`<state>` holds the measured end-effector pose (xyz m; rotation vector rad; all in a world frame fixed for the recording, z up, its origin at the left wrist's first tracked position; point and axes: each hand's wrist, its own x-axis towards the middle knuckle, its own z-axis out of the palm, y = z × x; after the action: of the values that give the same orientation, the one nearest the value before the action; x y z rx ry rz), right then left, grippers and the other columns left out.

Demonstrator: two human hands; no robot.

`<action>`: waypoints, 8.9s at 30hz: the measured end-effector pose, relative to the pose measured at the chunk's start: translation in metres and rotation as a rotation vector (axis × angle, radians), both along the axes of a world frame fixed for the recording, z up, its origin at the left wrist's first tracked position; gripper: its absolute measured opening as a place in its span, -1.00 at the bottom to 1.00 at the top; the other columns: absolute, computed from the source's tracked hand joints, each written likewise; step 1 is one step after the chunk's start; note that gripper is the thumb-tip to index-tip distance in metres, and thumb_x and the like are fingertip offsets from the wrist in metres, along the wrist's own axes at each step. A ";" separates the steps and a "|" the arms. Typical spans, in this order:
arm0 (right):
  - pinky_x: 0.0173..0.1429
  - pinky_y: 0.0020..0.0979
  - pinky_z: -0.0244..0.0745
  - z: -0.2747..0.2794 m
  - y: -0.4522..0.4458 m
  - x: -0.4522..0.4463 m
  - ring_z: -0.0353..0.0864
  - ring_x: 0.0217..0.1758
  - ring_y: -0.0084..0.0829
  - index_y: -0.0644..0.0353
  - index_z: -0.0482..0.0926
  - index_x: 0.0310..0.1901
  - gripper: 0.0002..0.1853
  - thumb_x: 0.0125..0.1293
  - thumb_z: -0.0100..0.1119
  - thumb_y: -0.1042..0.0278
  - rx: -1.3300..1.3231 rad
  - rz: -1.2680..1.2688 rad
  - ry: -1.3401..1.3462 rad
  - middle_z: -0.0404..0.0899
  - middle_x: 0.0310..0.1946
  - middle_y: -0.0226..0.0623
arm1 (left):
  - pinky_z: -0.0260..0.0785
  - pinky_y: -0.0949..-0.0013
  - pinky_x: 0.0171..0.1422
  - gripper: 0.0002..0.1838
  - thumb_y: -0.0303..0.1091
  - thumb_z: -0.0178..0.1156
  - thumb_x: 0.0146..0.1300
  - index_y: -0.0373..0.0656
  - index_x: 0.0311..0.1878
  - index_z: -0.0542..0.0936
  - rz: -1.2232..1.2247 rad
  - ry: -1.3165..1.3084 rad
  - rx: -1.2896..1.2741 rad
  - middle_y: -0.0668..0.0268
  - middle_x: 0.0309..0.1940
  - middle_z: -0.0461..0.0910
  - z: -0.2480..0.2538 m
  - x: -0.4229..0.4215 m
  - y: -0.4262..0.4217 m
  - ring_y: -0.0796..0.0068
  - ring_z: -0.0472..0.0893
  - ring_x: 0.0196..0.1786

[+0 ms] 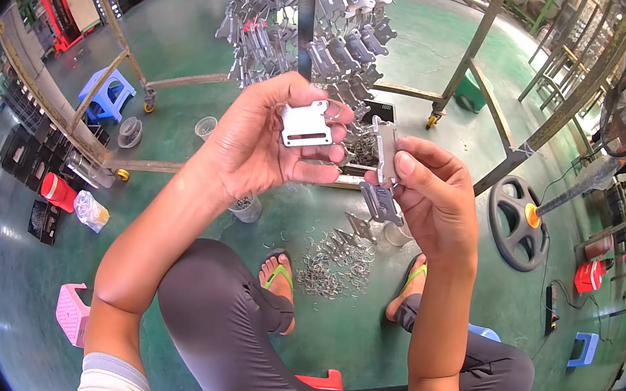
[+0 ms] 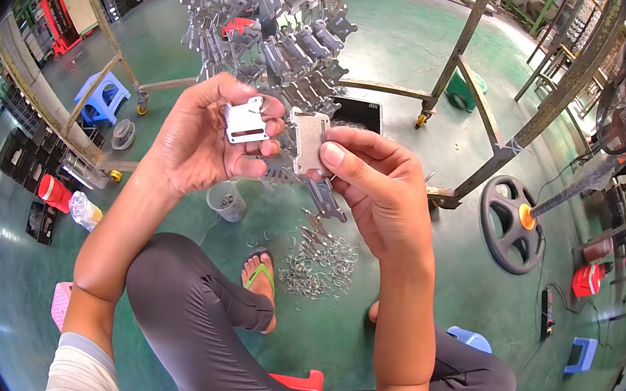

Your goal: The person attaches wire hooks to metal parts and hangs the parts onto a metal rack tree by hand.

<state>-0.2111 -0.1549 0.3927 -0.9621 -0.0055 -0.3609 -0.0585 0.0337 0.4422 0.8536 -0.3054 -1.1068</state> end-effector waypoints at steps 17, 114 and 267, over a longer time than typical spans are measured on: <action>0.09 -0.25 0.72 0.001 0.000 -0.003 0.77 -0.06 -0.39 0.35 0.73 0.03 -0.75 0.34 0.44 0.50 -0.024 0.055 0.023 0.78 -0.08 -0.17 | 0.36 0.51 -0.77 -0.64 -0.13 0.26 0.46 -0.32 -0.07 0.62 -0.140 -0.193 0.280 0.42 -0.61 0.48 0.003 -0.011 -0.001 0.50 0.57 -0.61; -0.32 -0.56 0.54 0.029 -0.002 -0.010 0.63 -0.41 -0.60 0.45 0.75 -0.06 -0.81 0.39 0.42 0.49 -0.496 -0.157 0.022 0.73 -0.36 -0.29 | 0.62 0.53 -0.60 -0.36 0.06 -0.04 0.66 -0.50 0.19 0.54 -0.056 -0.062 0.172 0.01 -0.36 0.71 0.009 -0.015 -0.012 0.38 0.71 -0.57; -0.21 -0.27 0.52 0.261 0.025 0.009 0.64 -0.34 -0.23 0.19 0.81 -0.22 -0.86 0.18 0.42 0.42 -1.958 -0.088 -0.353 0.66 -0.41 -0.25 | 0.34 0.32 0.37 -0.84 -0.47 0.37 0.41 -0.29 -0.02 0.67 0.540 -1.208 -0.391 0.21 0.05 0.62 0.066 -0.041 0.004 0.45 0.58 0.16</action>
<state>-0.2022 -0.1294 0.6535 -2.8090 -0.7638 -0.5732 -0.0999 0.0380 0.5078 1.0757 -1.1636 0.0890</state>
